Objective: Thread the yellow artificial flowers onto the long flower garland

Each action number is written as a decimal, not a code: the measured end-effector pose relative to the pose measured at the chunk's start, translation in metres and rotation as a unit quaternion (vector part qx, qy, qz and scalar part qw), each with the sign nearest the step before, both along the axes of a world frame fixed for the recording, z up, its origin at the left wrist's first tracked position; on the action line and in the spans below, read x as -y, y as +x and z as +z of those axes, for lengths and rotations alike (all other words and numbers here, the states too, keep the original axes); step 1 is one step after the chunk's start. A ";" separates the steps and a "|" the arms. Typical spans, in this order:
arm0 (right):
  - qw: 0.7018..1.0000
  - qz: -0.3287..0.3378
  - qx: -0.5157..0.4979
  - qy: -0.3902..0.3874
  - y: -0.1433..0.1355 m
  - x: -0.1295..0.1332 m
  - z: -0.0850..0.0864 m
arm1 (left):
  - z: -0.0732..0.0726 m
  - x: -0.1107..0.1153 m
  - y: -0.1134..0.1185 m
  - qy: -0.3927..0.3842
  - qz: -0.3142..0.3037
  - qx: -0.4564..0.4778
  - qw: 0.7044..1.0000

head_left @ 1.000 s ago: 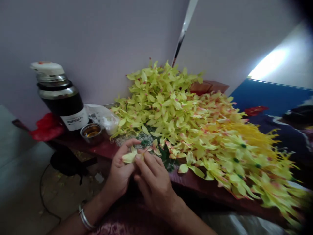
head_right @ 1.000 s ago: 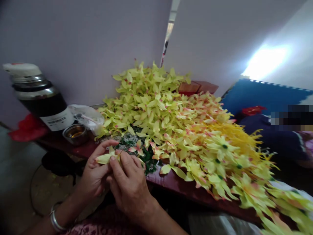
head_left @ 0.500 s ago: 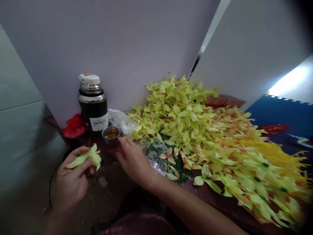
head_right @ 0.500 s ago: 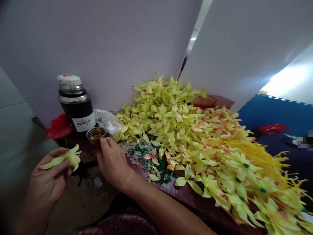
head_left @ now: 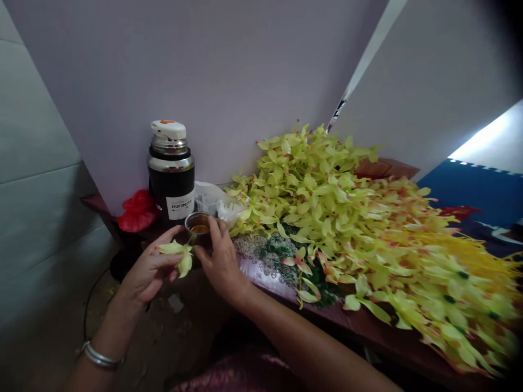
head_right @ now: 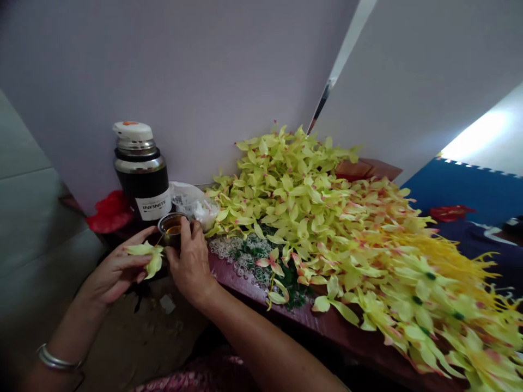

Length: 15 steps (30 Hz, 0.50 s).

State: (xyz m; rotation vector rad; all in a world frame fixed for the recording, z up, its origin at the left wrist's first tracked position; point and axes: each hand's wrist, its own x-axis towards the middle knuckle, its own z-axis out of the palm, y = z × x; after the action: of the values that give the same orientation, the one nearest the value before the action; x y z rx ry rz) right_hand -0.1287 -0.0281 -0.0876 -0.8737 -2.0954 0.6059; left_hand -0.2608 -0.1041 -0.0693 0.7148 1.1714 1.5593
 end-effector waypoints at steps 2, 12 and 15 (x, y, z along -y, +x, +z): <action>1.000 -0.012 -0.010 0.006 -0.003 -0.002 0.000 | -0.002 0.003 -0.002 0.004 -0.007 0.000 1.000; 0.998 0.024 -0.035 -0.040 -0.009 -0.010 0.004 | -0.016 0.013 0.001 0.014 -0.014 0.083 0.996; 0.996 0.056 -0.070 -0.029 0.001 -0.008 0.010 | -0.015 0.019 0.002 0.021 -0.010 0.129 0.991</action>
State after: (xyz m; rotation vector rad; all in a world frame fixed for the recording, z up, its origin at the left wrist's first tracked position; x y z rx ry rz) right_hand -0.1279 -0.0199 -0.0778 -0.7265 -2.0186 0.7677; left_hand -0.2591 -0.1231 -0.0841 0.5318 0.9395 1.6097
